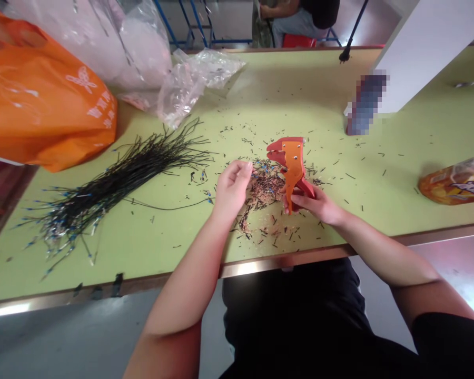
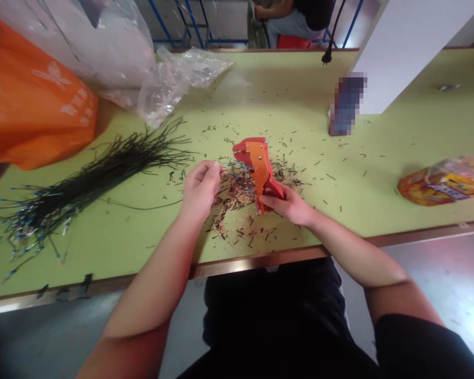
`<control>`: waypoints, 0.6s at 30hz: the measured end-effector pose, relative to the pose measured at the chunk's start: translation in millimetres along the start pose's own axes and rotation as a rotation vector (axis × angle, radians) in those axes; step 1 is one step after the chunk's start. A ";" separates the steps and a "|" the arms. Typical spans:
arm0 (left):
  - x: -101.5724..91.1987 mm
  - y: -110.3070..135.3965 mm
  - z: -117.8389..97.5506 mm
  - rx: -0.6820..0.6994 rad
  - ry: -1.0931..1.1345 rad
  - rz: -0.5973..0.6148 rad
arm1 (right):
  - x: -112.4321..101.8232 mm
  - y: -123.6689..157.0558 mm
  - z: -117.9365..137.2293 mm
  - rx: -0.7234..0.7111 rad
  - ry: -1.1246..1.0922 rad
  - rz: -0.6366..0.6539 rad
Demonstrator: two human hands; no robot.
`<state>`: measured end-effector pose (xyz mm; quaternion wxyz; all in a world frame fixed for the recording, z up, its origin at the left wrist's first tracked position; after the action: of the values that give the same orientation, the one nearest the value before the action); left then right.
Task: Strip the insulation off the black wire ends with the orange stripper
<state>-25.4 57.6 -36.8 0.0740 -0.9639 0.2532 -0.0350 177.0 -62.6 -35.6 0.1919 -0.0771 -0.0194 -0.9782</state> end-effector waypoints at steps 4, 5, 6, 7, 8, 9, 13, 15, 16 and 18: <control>-3.0 -1.0 2.5 -0.014 -0.026 -0.001 | 0.5 -2.2 -6.6 0.003 -0.088 0.043; -2.6 -0.9 3.0 -0.028 -0.030 0.004 | 1.5 -2.7 -8.6 0.009 -0.084 0.065; -2.0 -0.8 3.4 -0.042 -0.028 0.011 | 2.7 -3.1 -10.5 0.018 -0.078 0.084; -1.4 -0.8 3.7 -0.051 -0.022 0.015 | 4.0 -3.3 -12.3 0.031 -0.078 0.092; -0.9 -1.0 3.9 -0.056 -0.011 0.017 | 5.0 -3.4 -13.9 0.044 -0.084 0.089; -0.7 -1.2 4.2 -0.058 0.002 0.018 | 5.9 -3.3 -15.2 0.055 -0.096 0.077; -1.3 -2.5 5.7 -0.079 0.041 0.029 | 4.5 -3.6 -17.2 0.053 -0.158 -0.054; -1.9 -2.7 5.7 -0.081 0.048 0.034 | 1.6 -4.7 -16.2 0.020 -0.199 -0.113; -2.0 -2.7 5.3 -0.077 0.050 0.035 | 0.0 -5.6 -15.5 0.005 -0.223 -0.128; -1.9 -2.5 4.1 -0.071 0.052 0.043 | -3.1 -7.7 -14.0 -0.014 -0.273 -0.132</control>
<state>-25.4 61.2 -40.4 0.0341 -0.9591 0.2768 -0.0495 174.9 -55.3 -50.0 0.1220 -0.2092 -0.0434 -0.9693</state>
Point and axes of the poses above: each hand's wrist, its own y-axis away from the middle knuckle, its own x-axis out of the palm, z = x × y, the point moved 2 cm from there along -y, towards the middle knuckle, and after that the axes turned 9 degrees about z, right-handed, at the moved point
